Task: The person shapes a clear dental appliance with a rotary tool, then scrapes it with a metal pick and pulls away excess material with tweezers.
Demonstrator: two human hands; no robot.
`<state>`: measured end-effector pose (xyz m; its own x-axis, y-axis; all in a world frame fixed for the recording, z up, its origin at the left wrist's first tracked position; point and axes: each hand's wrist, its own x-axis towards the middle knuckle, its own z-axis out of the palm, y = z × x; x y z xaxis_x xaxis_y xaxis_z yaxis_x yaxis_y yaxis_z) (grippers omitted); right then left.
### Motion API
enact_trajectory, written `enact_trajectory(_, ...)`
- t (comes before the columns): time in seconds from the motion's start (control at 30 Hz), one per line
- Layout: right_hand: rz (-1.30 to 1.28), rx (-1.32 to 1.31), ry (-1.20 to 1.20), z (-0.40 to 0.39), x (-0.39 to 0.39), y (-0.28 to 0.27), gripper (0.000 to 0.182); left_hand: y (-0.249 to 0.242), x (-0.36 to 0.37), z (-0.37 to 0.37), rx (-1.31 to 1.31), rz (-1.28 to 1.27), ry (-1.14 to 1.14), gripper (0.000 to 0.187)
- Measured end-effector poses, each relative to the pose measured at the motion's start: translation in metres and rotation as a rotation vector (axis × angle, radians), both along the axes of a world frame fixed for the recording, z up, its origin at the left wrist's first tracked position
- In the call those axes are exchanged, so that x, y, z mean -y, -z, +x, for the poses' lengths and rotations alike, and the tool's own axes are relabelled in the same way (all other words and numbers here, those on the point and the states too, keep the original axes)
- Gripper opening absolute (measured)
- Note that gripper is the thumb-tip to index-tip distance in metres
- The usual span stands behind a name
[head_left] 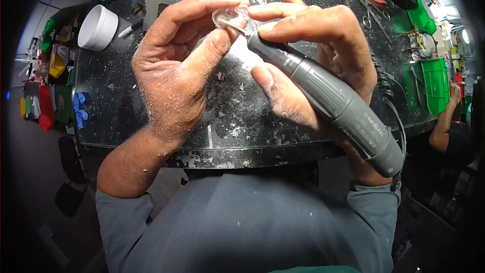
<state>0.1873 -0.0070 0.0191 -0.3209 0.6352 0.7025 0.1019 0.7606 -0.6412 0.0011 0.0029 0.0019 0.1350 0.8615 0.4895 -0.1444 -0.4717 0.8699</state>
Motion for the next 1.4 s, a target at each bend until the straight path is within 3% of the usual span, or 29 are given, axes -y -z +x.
enact_trajectory(0.73,0.061,0.112,0.036,0.005,0.0,-0.004,0.033,0.002,-0.003,0.0,-0.003,0.027,-0.019,0.027)
enact_trajectory(0.8,0.044,0.063,0.111,0.007,-0.003,0.0,0.031,0.002,-0.003,-0.001,-0.037,0.017,-0.039,0.027)
enact_trajectory(0.87,0.097,0.176,0.205,0.012,-0.007,-0.003,0.03,0.001,-0.003,0.0,-0.025,0.014,-0.048,0.028)
enact_trajectory(0.93,-0.21,-0.118,0.238,0.003,0.0,-0.01,0.027,0.0,-0.003,0.001,-0.012,0.022,-0.041,0.028)
enact_trajectory(0.97,-0.169,-0.182,0.182,0.004,-0.01,-0.002,0.028,0.0,-0.003,0.001,0.001,0.029,-0.036,0.029)
enact_trajectory(1.0,-0.322,-0.201,0.238,-0.001,-0.006,-0.01,0.026,0.0,-0.003,0.001,0.001,0.03,-0.037,0.029)
enact_trajectory(1.1,-0.66,-0.336,-0.036,-0.002,-0.003,-0.006,0.022,0.001,-0.002,0.003,0.064,0.052,0.035,0.028)
enact_trajectory(1.13,-0.805,-0.404,-0.105,-0.004,0.001,-0.009,0.024,0.0,-0.001,0.005,0.042,0.03,0.018,0.026)
enact_trajectory(1.2,-0.751,-0.397,-0.108,-0.003,0.0,-0.008,0.025,-0.003,0.002,0.005,0.021,0.007,-0.005,0.025)
enact_trajectory(1.3,-0.611,-0.203,0.042,0.001,-0.004,-0.008,0.027,-0.012,0.003,-0.001,0.024,-0.274,0.11,0.036)
enact_trajectory(1.33,-0.612,-0.204,0.043,0.0,-0.006,-0.005,0.027,-0.012,0.002,-0.003,0.147,-0.387,0.199,0.033)
enact_trajectory(1.4,-0.61,-0.402,-0.198,-0.001,-0.008,0.004,0.028,-0.013,-0.004,-0.01,0.178,-0.576,0.264,0.031)
